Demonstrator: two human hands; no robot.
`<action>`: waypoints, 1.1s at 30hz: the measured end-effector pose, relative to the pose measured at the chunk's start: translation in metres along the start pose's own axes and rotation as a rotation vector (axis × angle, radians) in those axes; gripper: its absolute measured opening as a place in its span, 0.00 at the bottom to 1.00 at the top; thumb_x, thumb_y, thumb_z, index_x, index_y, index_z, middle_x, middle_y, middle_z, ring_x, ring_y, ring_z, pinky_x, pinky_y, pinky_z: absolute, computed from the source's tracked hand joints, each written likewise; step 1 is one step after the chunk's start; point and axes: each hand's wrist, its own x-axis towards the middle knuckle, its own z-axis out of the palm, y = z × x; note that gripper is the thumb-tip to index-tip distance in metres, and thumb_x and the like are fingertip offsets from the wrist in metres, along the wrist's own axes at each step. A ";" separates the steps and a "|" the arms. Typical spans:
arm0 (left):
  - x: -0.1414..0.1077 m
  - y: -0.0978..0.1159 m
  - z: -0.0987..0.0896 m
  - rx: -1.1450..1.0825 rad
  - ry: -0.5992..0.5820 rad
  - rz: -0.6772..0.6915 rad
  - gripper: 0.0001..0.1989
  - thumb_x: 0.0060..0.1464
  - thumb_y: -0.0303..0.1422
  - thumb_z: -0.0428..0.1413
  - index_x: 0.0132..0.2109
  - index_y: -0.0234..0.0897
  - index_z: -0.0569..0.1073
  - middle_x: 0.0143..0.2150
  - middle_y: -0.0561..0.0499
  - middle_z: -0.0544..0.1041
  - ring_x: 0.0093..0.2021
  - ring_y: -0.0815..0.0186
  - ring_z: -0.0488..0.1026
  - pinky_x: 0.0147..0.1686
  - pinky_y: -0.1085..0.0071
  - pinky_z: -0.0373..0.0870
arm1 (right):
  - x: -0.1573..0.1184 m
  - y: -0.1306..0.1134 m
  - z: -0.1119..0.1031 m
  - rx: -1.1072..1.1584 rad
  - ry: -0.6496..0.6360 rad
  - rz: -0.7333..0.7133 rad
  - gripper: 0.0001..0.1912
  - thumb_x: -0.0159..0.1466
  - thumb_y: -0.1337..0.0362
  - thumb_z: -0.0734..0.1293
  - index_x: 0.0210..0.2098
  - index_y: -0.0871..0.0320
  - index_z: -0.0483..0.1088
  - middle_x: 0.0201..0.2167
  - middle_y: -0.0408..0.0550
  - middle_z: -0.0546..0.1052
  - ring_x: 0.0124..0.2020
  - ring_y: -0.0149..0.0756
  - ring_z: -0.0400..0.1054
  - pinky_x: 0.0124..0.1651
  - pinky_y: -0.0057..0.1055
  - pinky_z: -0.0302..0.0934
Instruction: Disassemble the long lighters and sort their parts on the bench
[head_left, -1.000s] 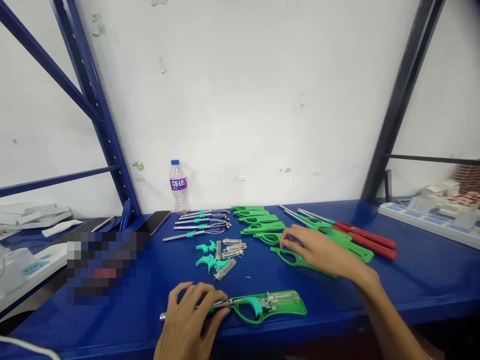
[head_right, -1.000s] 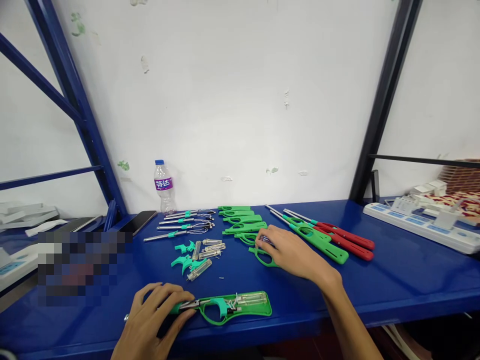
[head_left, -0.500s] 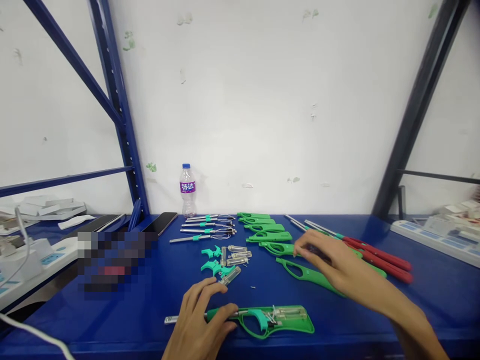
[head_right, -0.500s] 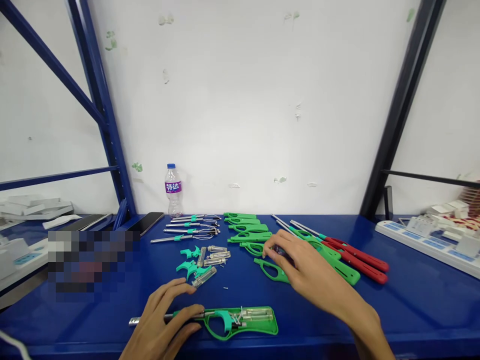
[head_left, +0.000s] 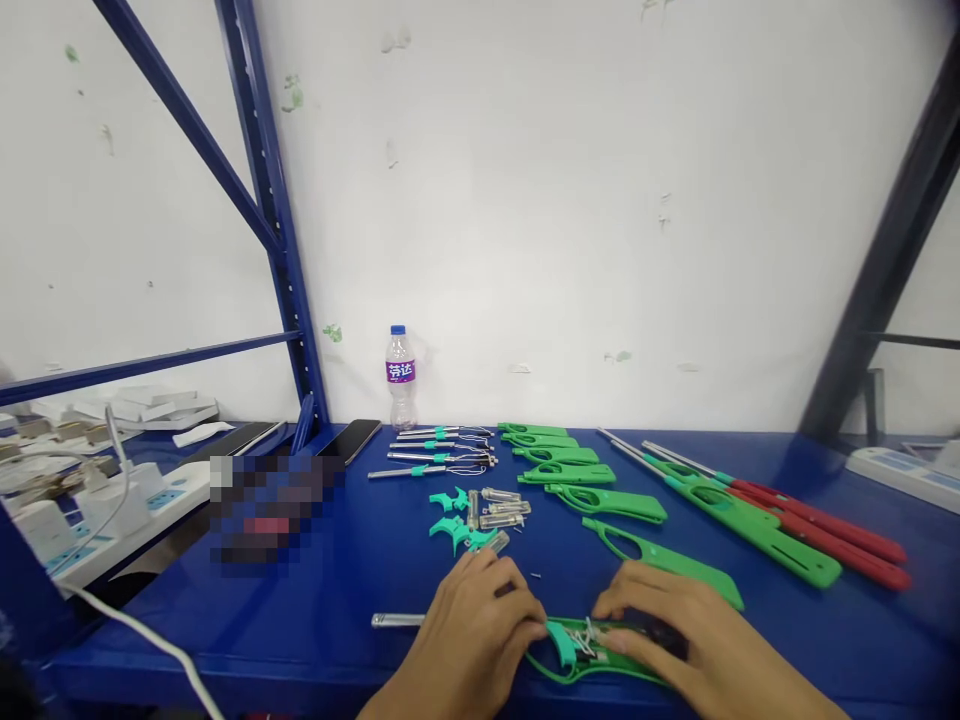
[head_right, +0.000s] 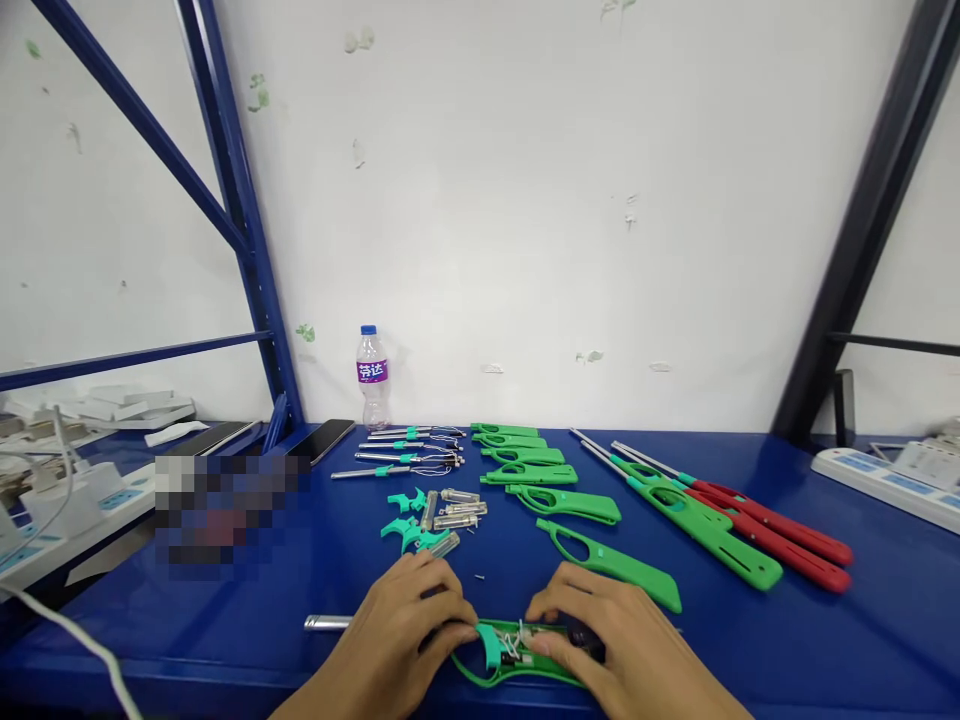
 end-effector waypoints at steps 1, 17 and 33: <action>-0.001 0.001 0.002 0.022 0.010 0.006 0.06 0.62 0.25 0.60 0.39 0.43 0.75 0.38 0.57 0.77 0.38 0.64 0.74 0.42 0.64 0.69 | 0.000 -0.001 0.000 0.021 -0.003 -0.001 0.11 0.75 0.53 0.63 0.44 0.45 0.77 0.43 0.40 0.78 0.43 0.36 0.73 0.47 0.27 0.63; -0.015 -0.006 -0.011 0.298 0.176 -0.132 0.14 0.67 0.24 0.47 0.51 0.41 0.74 0.43 0.49 0.80 0.41 0.60 0.78 0.44 0.62 0.76 | -0.009 -0.001 0.005 0.085 0.084 0.010 0.07 0.72 0.60 0.69 0.46 0.43 0.80 0.41 0.42 0.77 0.40 0.38 0.74 0.44 0.30 0.64; -0.010 0.025 0.008 0.029 0.066 -0.090 0.11 0.67 0.26 0.52 0.51 0.44 0.74 0.45 0.50 0.77 0.44 0.62 0.75 0.47 0.61 0.74 | -0.010 -0.010 0.002 0.106 0.085 -0.020 0.06 0.73 0.62 0.68 0.47 0.46 0.77 0.43 0.40 0.78 0.40 0.36 0.74 0.43 0.29 0.63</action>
